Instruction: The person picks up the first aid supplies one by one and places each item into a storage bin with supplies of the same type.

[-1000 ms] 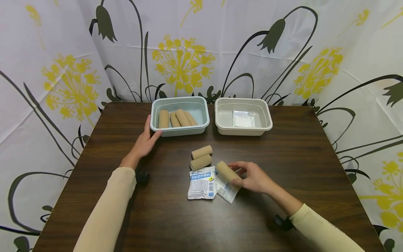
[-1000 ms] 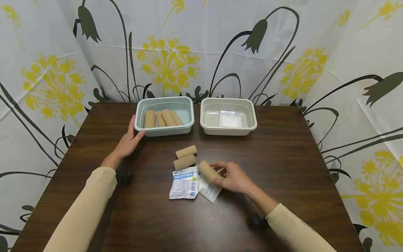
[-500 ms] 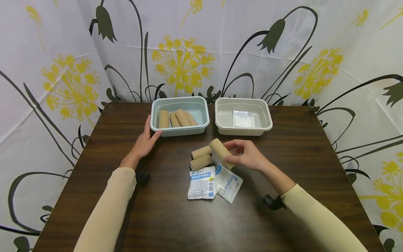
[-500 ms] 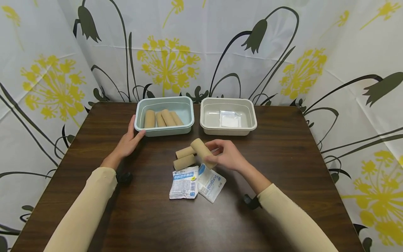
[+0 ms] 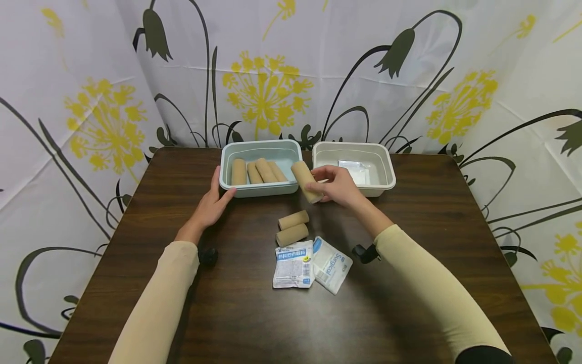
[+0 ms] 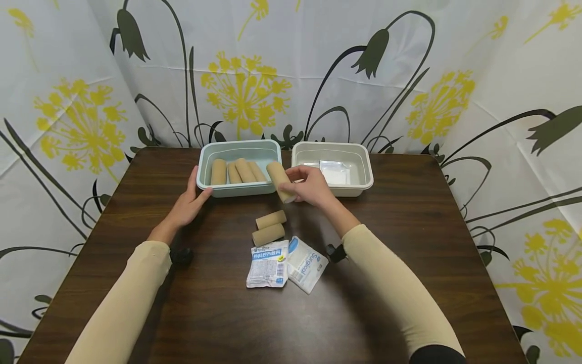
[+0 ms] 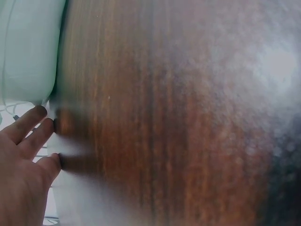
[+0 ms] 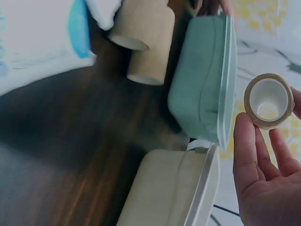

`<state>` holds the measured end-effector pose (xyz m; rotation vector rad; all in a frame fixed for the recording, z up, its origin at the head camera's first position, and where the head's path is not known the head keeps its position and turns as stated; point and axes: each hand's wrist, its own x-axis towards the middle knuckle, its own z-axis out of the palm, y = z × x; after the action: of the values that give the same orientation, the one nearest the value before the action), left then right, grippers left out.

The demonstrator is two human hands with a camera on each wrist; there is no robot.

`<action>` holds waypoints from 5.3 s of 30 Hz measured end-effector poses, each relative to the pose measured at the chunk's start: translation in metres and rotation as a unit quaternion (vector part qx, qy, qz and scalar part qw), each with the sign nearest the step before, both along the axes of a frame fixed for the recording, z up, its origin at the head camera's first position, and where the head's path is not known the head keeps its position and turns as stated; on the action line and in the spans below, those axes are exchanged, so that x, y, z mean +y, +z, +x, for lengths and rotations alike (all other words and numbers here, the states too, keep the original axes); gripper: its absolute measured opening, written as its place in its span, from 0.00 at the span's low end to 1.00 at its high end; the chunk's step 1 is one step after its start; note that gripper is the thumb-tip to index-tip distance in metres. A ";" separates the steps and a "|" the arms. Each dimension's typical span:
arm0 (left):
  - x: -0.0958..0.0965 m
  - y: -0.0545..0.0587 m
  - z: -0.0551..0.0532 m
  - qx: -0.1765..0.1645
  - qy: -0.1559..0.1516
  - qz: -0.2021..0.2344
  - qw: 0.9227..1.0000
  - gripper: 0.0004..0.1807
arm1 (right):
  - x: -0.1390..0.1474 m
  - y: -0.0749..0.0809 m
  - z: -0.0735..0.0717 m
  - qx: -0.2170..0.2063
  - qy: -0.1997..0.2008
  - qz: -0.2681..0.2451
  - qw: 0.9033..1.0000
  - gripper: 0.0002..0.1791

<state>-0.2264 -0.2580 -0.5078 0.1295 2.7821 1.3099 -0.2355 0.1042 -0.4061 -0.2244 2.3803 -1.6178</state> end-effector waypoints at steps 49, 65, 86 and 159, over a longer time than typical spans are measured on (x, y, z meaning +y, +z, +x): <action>0.001 -0.003 0.002 0.007 0.004 -0.004 1.000 0.45 | -0.036 -0.021 0.000 0.137 0.034 0.085 0.986 0.08; 0.002 -0.003 0.001 0.013 0.004 -0.002 1.000 0.45 | -0.011 -0.054 0.045 0.234 0.290 0.260 0.891 0.15; 0.002 -0.003 0.001 0.012 0.003 -0.001 1.000 0.45 | -0.018 -0.081 0.053 0.337 0.312 0.295 0.838 0.26; 0.001 -0.004 0.004 0.026 0.000 -0.008 1.000 0.44 | -0.110 -0.024 -0.011 0.026 -0.133 -0.169 0.976 0.14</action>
<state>-0.2224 -0.2568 -0.5115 0.1637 2.8348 1.3018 -0.2465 -0.0057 -0.4297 -0.0064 2.2319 -2.1649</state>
